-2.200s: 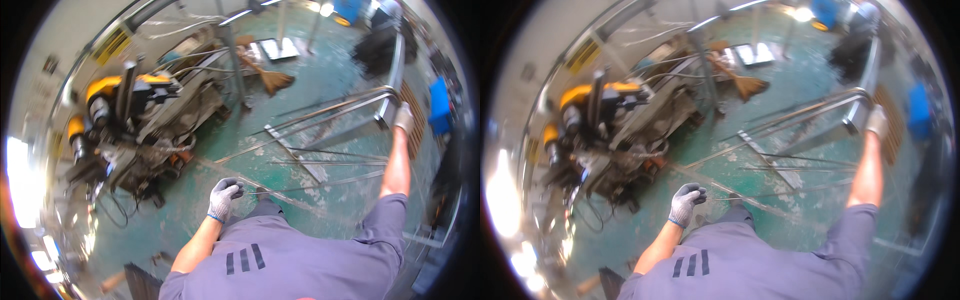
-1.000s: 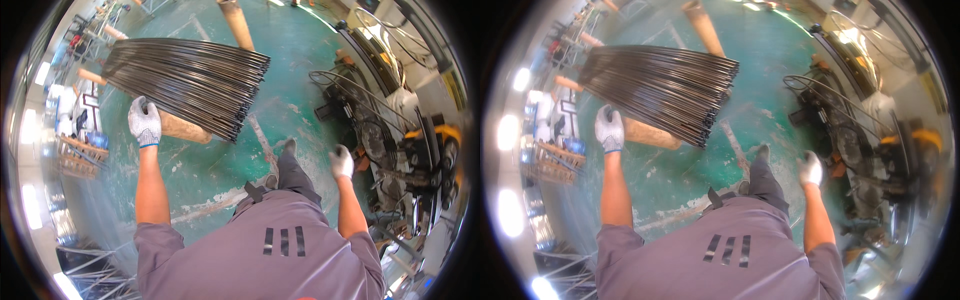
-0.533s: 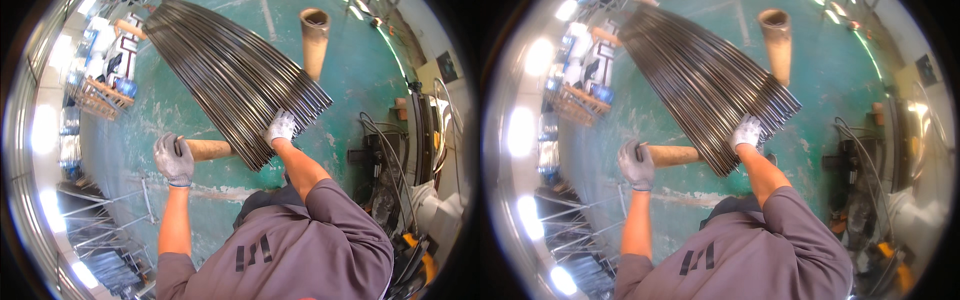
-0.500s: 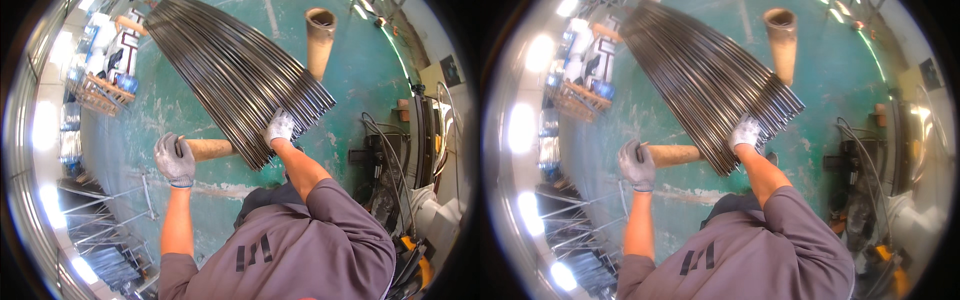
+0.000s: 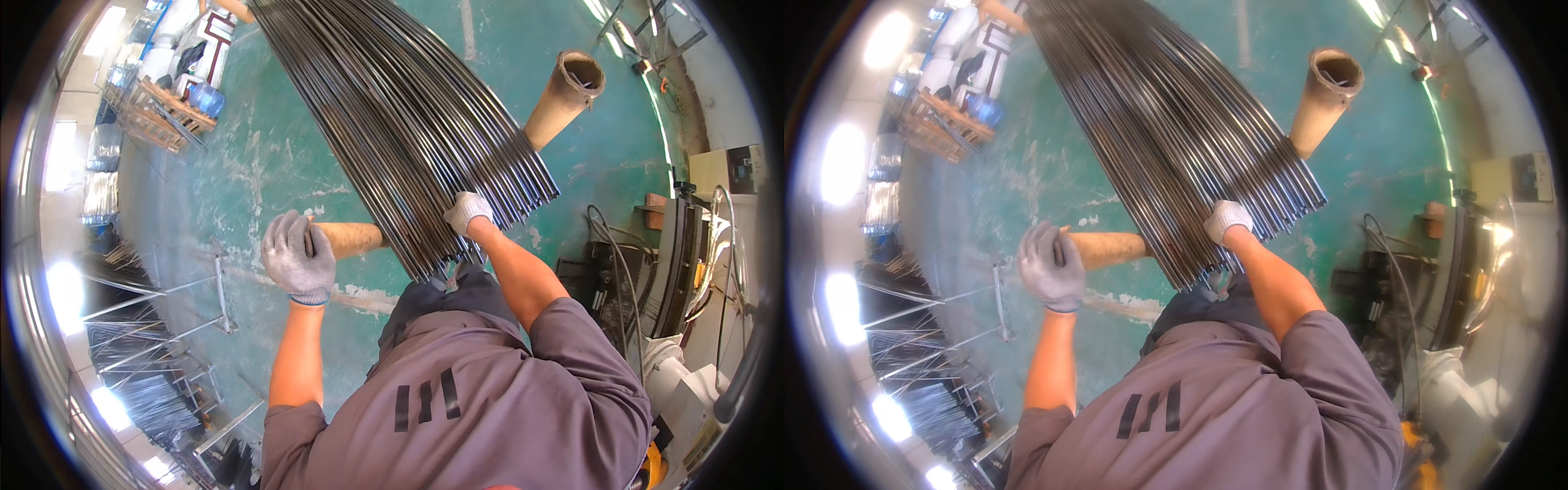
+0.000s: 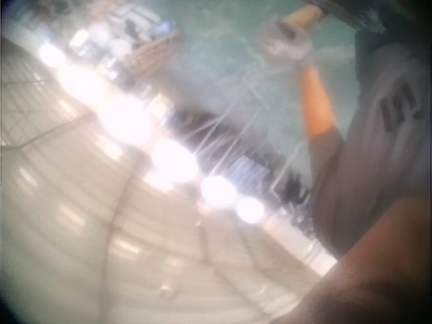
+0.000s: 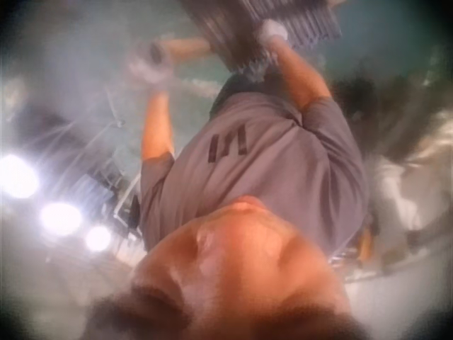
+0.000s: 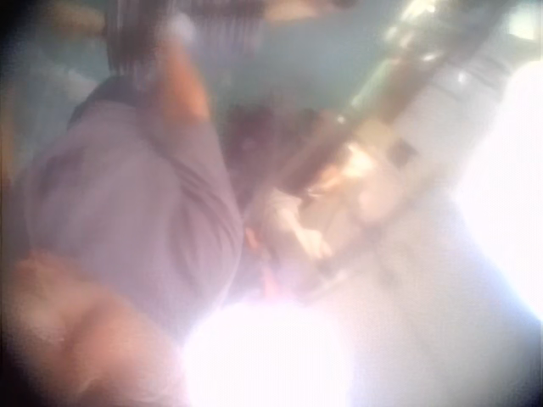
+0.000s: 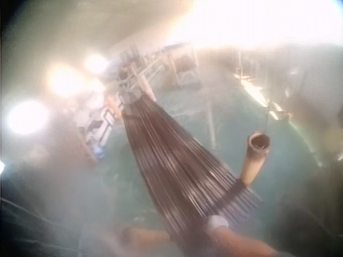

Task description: The person picks up a bundle of metal bars from a stack, feeds them through a rolling machine to create a curve, and then places the bent bars onto a metal rack.

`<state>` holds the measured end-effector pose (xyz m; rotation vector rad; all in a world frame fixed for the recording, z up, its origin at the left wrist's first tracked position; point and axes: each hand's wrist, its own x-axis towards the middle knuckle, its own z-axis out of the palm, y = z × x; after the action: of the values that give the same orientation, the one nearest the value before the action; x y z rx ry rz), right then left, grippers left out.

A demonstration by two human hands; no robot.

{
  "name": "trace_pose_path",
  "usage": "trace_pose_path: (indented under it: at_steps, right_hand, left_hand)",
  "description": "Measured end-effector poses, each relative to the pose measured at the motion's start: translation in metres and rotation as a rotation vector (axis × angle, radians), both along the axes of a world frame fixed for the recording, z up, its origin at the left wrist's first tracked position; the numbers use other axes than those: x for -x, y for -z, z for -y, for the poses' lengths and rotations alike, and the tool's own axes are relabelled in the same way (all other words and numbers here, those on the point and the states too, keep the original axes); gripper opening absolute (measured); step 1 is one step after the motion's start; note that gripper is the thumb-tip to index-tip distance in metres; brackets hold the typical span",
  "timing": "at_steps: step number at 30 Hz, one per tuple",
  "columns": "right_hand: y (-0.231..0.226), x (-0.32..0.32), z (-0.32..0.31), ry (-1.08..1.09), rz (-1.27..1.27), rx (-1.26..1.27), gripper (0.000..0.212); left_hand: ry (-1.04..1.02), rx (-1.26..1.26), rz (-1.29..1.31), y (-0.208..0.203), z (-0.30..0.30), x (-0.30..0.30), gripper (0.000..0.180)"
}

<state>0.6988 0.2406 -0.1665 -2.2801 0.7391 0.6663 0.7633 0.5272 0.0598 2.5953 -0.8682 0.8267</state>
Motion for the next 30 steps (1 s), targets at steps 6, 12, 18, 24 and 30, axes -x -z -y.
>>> trace_pose_path:
  at_steps: [6,12,18,24,30]
  right_hand:
    - [-0.013,0.002,0.028,0.119,0.003,-0.205,0.07]
    - [-0.017,0.014,0.03,0.045,0.102,-0.048,0.04]
    - [-0.055,0.099,0.01,0.249,0.02,-0.194,0.03]
    - [-0.144,0.264,-0.042,0.327,-0.053,-0.008,0.052]
    - [-0.138,0.377,-0.102,0.392,-0.091,0.133,0.044]
  left_hand:
    - [0.009,0.022,0.037,0.002,-0.011,0.0,0.016]
    - [0.128,0.126,0.048,-0.006,-0.011,0.01,0.017]
    - [0.586,0.331,-0.38,0.044,0.026,0.084,0.022]
    - [0.285,0.815,-1.618,0.185,0.057,0.082,0.023]
    - [0.18,1.011,-2.097,0.206,0.089,0.049,0.02]
